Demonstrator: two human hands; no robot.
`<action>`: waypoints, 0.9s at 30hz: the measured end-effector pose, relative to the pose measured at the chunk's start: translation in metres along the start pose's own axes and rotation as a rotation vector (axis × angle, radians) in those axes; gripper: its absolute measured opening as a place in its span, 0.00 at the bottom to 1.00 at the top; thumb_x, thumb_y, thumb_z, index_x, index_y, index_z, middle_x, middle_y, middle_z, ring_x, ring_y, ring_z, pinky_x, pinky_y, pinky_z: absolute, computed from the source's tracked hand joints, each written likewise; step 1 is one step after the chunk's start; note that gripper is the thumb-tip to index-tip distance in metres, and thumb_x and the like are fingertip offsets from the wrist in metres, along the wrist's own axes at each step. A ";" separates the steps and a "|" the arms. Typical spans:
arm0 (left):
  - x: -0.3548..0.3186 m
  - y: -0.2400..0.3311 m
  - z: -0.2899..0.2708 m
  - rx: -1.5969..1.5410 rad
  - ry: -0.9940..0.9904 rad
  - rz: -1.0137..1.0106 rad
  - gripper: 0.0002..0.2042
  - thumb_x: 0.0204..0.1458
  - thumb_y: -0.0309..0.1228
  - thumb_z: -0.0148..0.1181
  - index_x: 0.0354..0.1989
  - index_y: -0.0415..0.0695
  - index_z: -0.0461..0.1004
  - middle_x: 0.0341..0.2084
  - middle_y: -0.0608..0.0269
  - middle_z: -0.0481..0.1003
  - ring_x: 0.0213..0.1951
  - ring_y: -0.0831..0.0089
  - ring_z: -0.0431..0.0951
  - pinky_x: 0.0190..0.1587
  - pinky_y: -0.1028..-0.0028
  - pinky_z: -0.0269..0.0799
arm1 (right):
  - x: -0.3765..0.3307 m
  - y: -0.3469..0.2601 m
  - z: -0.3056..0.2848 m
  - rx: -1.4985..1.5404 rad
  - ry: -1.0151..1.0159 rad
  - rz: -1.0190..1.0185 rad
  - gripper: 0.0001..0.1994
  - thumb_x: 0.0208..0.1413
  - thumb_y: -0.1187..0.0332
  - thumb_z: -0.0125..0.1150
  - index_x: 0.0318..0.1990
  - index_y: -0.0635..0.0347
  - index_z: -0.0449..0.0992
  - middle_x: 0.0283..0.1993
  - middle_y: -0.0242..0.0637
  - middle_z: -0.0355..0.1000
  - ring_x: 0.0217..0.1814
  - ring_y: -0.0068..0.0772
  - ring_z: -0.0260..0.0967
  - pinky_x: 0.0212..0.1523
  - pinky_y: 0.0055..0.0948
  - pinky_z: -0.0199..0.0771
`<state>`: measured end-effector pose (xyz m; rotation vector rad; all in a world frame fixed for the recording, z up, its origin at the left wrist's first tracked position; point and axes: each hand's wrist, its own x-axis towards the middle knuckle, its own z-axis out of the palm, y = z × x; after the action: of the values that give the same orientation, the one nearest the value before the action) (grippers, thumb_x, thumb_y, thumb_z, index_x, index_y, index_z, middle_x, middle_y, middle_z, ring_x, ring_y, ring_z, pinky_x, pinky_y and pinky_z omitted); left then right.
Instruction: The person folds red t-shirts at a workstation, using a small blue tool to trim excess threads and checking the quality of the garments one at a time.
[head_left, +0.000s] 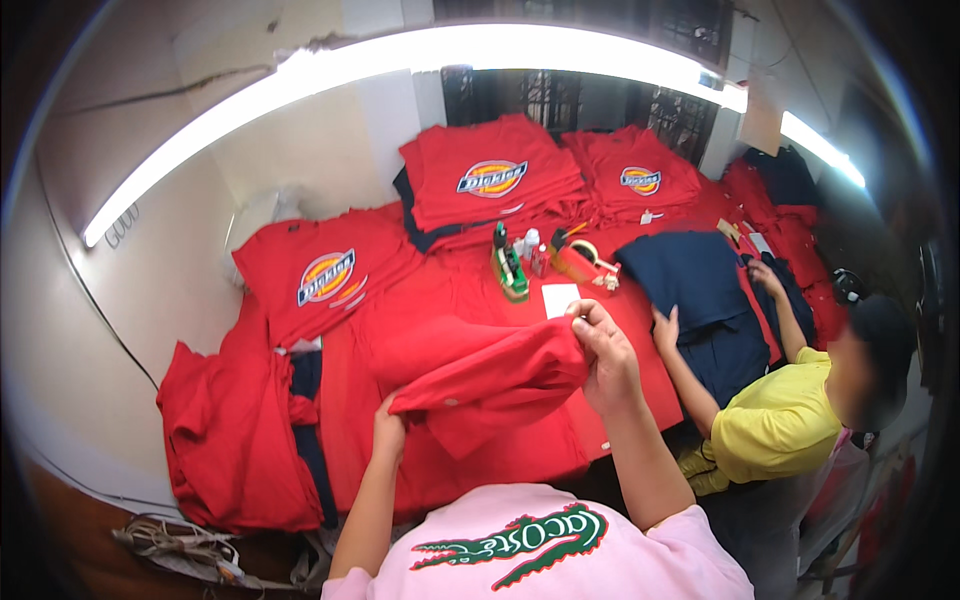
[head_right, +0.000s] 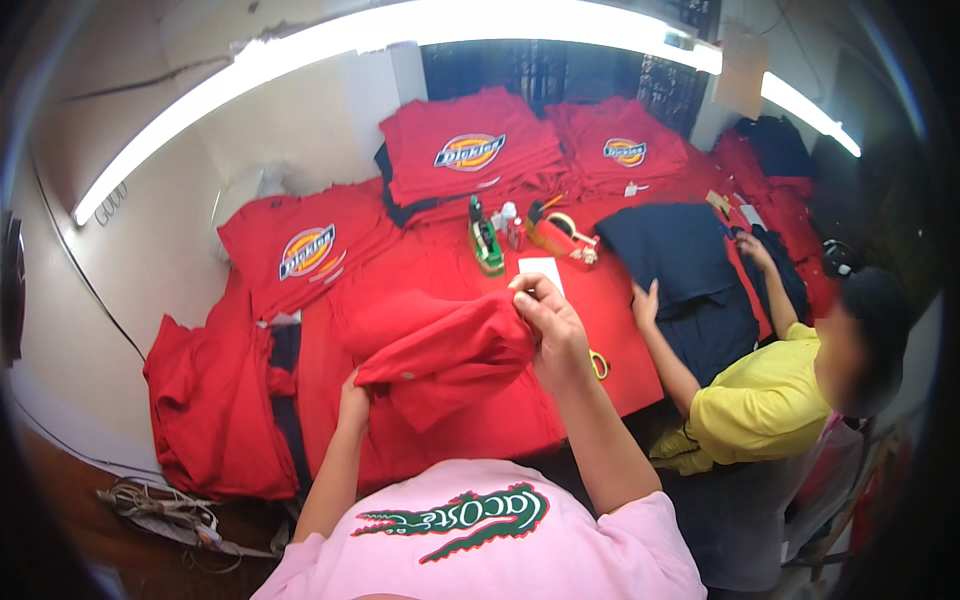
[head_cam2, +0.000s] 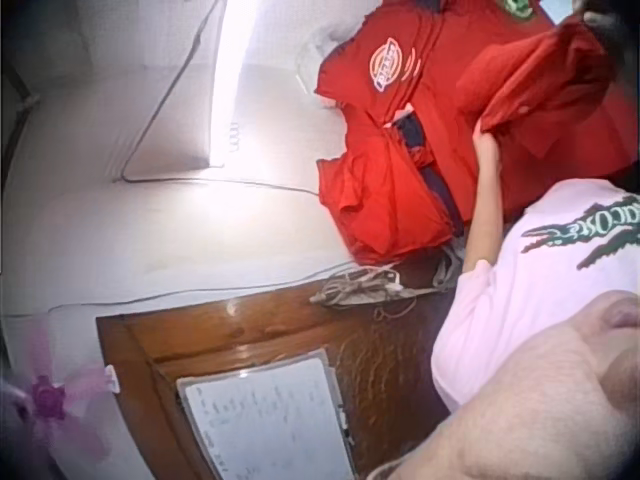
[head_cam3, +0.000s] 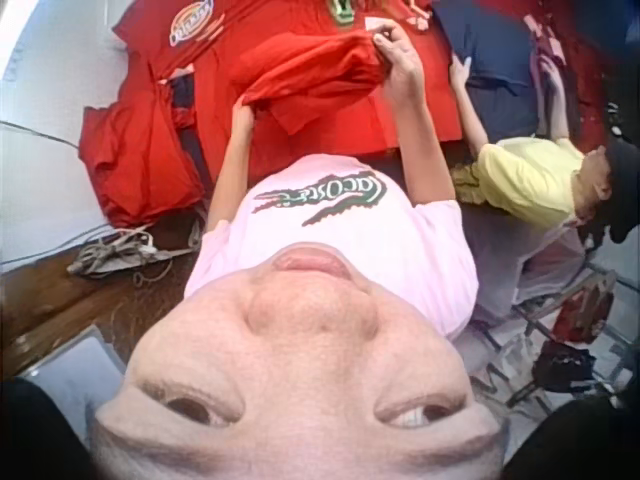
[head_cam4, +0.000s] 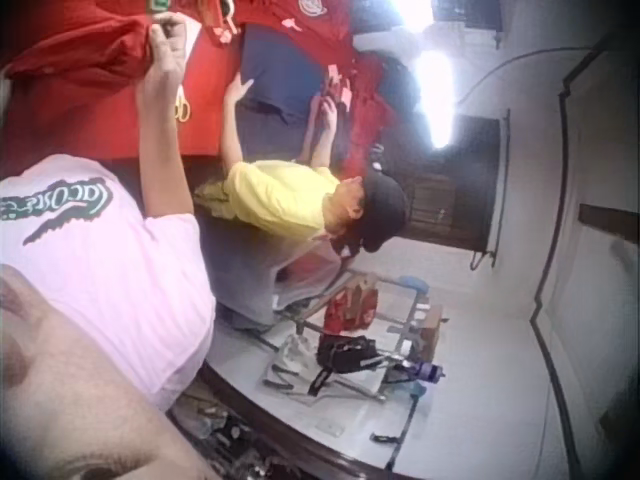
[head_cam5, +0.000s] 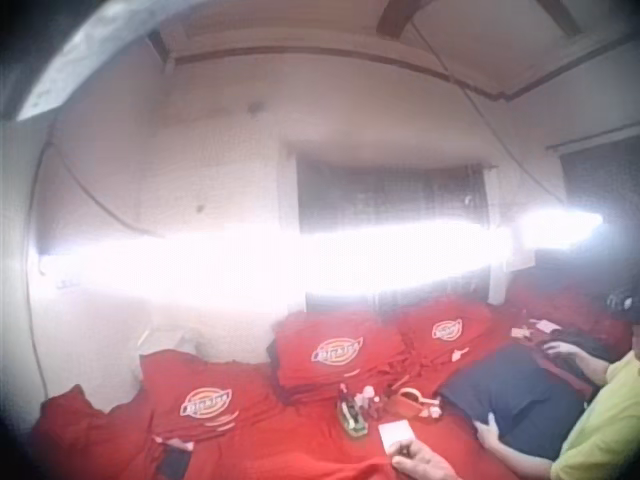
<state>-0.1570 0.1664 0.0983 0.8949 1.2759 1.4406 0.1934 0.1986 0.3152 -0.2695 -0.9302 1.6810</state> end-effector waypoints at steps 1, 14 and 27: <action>-0.006 0.019 0.014 -0.104 -0.083 -0.176 0.17 0.67 0.29 0.50 0.60 0.36 0.76 0.52 0.56 0.81 0.53 0.67 0.81 0.56 0.65 0.78 | -0.004 0.000 -0.010 -0.427 0.114 -0.117 0.19 0.64 0.71 0.63 0.60 0.59 0.67 0.59 0.35 0.71 0.61 0.26 0.71 0.60 0.32 0.76; -0.116 0.240 0.040 -0.503 -0.528 -0.038 0.23 0.54 0.35 0.73 0.54 0.33 0.79 0.48 0.56 0.83 0.49 0.74 0.83 0.57 0.71 0.78 | -0.012 0.150 -0.130 -1.548 -0.005 0.491 0.25 0.63 0.60 0.60 0.68 0.47 0.72 0.60 0.47 0.77 0.61 0.53 0.76 0.58 0.44 0.80; -0.122 0.009 0.064 -0.260 -0.457 -0.441 0.23 0.53 0.26 0.71 0.58 0.36 0.76 0.50 0.55 0.82 0.50 0.71 0.82 0.53 0.69 0.78 | -0.053 0.072 0.109 0.429 -0.352 0.470 0.29 0.65 0.59 0.63 0.69 0.66 0.68 0.66 0.47 0.73 0.68 0.45 0.72 0.74 0.47 0.65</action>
<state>-0.0675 0.0654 0.1279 0.6638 0.8490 0.9540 0.0931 0.0995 0.3225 0.1148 -0.7638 2.3673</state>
